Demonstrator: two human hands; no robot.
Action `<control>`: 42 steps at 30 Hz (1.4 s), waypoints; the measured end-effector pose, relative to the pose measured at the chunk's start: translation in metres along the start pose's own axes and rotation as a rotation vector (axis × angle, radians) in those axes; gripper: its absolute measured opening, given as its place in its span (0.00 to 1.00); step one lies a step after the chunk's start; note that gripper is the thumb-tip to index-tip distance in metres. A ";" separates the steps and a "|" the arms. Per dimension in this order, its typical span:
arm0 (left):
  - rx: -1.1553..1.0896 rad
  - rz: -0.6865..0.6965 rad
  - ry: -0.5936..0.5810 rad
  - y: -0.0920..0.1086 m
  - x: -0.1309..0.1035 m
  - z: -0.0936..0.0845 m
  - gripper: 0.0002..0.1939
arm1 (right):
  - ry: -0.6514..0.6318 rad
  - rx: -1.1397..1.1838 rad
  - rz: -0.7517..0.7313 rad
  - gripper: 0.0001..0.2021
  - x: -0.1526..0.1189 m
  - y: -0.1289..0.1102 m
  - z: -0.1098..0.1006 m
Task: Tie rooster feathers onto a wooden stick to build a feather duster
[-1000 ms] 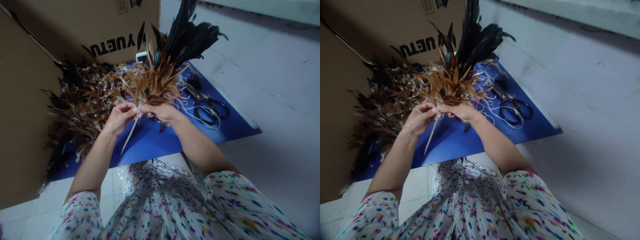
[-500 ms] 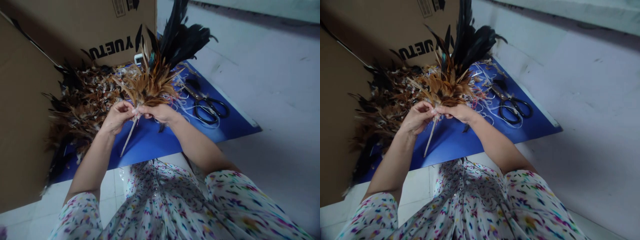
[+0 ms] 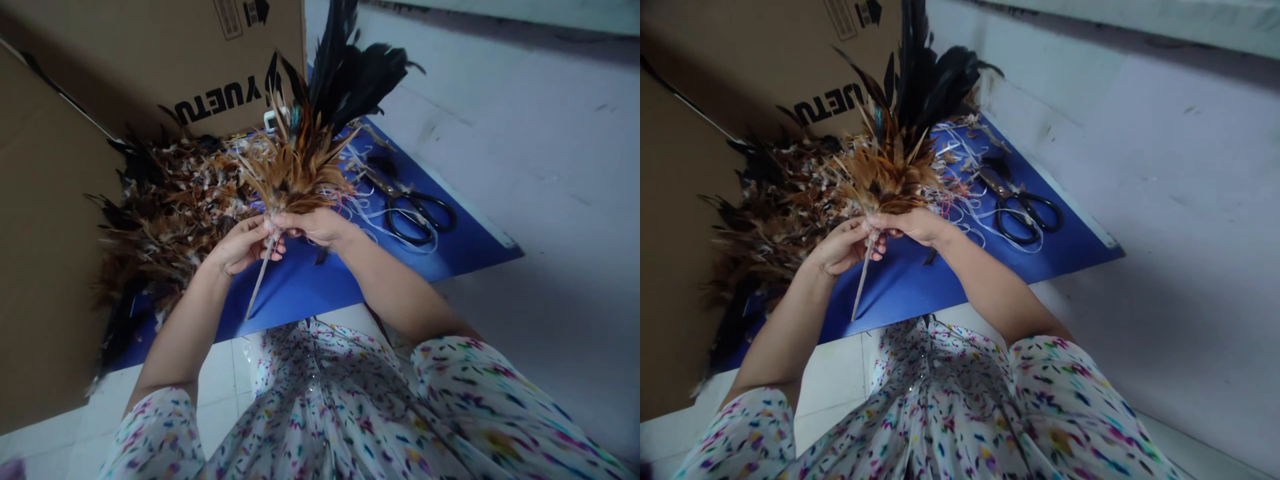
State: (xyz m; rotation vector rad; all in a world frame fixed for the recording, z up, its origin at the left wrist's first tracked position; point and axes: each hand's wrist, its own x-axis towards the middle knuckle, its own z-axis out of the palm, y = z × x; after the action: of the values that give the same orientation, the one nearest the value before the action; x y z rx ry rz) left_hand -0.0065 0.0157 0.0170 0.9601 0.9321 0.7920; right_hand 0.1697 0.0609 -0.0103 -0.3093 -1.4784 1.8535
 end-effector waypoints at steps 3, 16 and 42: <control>-0.043 -0.002 -0.053 -0.001 -0.001 0.004 0.22 | 0.018 -0.042 -0.004 0.19 -0.001 -0.002 -0.002; -0.056 0.029 -0.095 0.001 -0.005 0.018 0.21 | -0.009 -0.118 -0.016 0.20 -0.002 -0.005 -0.004; 0.292 0.314 0.344 0.001 -0.009 0.021 0.24 | 0.062 0.013 0.087 0.23 0.004 0.007 -0.004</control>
State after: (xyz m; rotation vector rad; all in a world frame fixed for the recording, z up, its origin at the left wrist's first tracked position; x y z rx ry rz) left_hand 0.0088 0.0019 0.0258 1.2696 1.2352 1.1311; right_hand 0.1669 0.0663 -0.0170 -0.4271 -1.4301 1.9037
